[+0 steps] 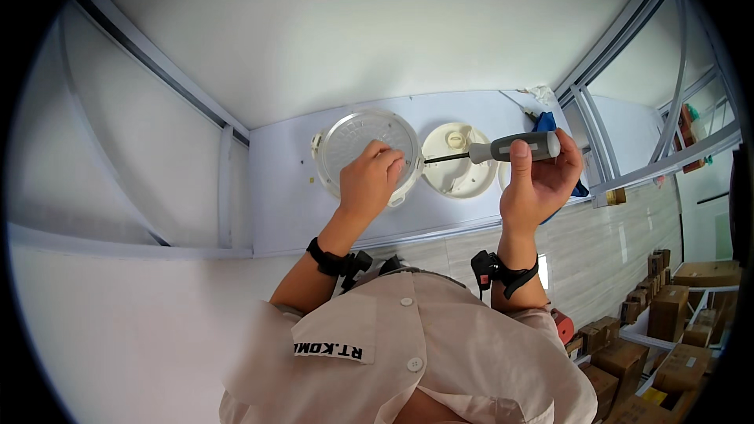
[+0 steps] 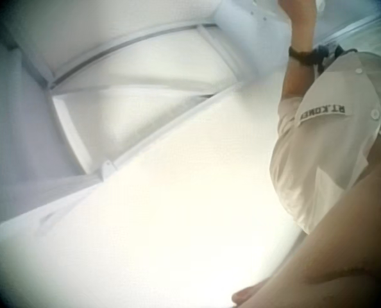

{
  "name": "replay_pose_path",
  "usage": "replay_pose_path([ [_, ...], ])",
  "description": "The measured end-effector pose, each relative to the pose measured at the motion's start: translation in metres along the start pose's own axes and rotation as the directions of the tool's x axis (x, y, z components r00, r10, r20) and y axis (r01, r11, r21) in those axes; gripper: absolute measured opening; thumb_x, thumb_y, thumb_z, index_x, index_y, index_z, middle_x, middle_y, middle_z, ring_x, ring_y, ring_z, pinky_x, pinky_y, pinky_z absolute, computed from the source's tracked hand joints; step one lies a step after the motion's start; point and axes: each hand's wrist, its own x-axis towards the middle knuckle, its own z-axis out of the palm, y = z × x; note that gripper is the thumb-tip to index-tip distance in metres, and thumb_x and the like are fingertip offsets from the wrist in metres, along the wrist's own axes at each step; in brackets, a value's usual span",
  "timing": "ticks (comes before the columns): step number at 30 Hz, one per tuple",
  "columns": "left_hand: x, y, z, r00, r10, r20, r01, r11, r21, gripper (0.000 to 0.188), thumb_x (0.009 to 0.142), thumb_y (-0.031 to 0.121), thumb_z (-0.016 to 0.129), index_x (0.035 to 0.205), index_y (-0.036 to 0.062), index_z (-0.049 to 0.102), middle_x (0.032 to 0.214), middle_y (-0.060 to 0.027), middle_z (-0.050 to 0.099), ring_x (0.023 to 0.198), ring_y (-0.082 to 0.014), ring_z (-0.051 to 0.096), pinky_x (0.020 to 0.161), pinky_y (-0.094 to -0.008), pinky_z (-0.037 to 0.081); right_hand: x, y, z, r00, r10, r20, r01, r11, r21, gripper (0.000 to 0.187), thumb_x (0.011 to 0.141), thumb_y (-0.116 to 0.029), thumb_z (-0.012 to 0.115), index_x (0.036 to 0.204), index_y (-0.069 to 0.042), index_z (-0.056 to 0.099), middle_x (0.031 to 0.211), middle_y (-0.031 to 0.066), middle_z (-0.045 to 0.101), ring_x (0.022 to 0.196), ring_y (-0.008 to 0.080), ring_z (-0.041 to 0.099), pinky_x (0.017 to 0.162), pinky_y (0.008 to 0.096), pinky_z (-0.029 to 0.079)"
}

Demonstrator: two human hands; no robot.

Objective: The person handles a blue cloth and a white plastic ring, then uses a screwdriver to unscrew a white circular lid from a white bucket-like container. After removing the lid, the person places it aside and inspects the interior of the container.

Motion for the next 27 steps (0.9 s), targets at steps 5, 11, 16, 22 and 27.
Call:
replay_pose_path([
  [5,0.008,-0.005,0.003,0.996,-0.020,0.087,0.016,0.998,0.054,0.016,0.098,0.019,0.072,0.110,0.0135,0.082,0.104,-0.0009,0.072,0.086,-0.0234,0.072,0.073,-0.0352,0.057,-0.004,0.003,0.001,0.999,0.023,0.038,-0.023,1.000,-0.007,0.060,0.090,-0.002,0.086,0.140,-0.002,0.053,0.126,0.0065,0.059,0.105,0.0141,0.061,0.092,0.0282,0.050],
  [11,0.009,0.003,-0.009,0.993,-0.066,0.095,0.063,0.997,0.033,0.022,0.099,0.016,0.069,0.119,0.0133,0.078,0.106,-0.0037,0.071,0.088,-0.0254,0.071,0.077,-0.0360,0.057,-0.005,0.004,0.001,0.997,0.027,0.070,-0.027,1.000,-0.010,0.059,0.090,-0.002,0.085,0.140,-0.001,0.053,0.128,0.0068,0.057,0.106,0.0139,0.060,0.092,0.0282,0.050],
  [16,-0.011,-0.008,-0.044,0.998,-0.068,-0.007,0.068,0.998,-0.004,0.025,0.094,0.014,0.075,0.119,0.0125,0.077,0.105,-0.0042,0.071,0.086,-0.0238,0.071,0.073,-0.0342,0.057,-0.006,0.006,0.002,0.998,0.020,0.066,-0.021,1.000,0.009,0.058,0.091,-0.001,0.084,0.140,-0.001,0.053,0.128,0.0070,0.056,0.106,0.0141,0.059,0.093,0.0288,0.050],
  [22,-0.049,-0.036,-0.075,0.993,-0.085,-0.080,0.091,0.993,0.077,0.042,0.083,0.019,0.088,0.122,0.0100,0.075,0.110,-0.0035,0.072,0.079,-0.0189,0.066,0.069,-0.0305,0.055,-0.014,0.006,0.017,0.994,0.027,0.101,-0.030,0.999,0.033,0.059,0.093,-0.004,0.082,0.143,-0.001,0.050,0.129,0.0086,0.056,0.108,0.0162,0.060,0.096,0.0310,0.050],
  [27,-0.059,-0.033,-0.079,0.992,-0.127,0.009,0.127,0.992,-0.018,0.066,0.075,0.026,0.095,0.133,0.0080,0.069,0.123,-0.0032,0.069,0.081,-0.0181,0.063,0.072,-0.0299,0.055,-0.026,0.004,0.036,0.982,0.039,0.186,-0.071,0.984,0.165,0.062,0.096,-0.007,0.079,0.148,0.000,0.044,0.134,0.0136,0.056,0.114,0.0193,0.060,0.100,0.0333,0.050],
])
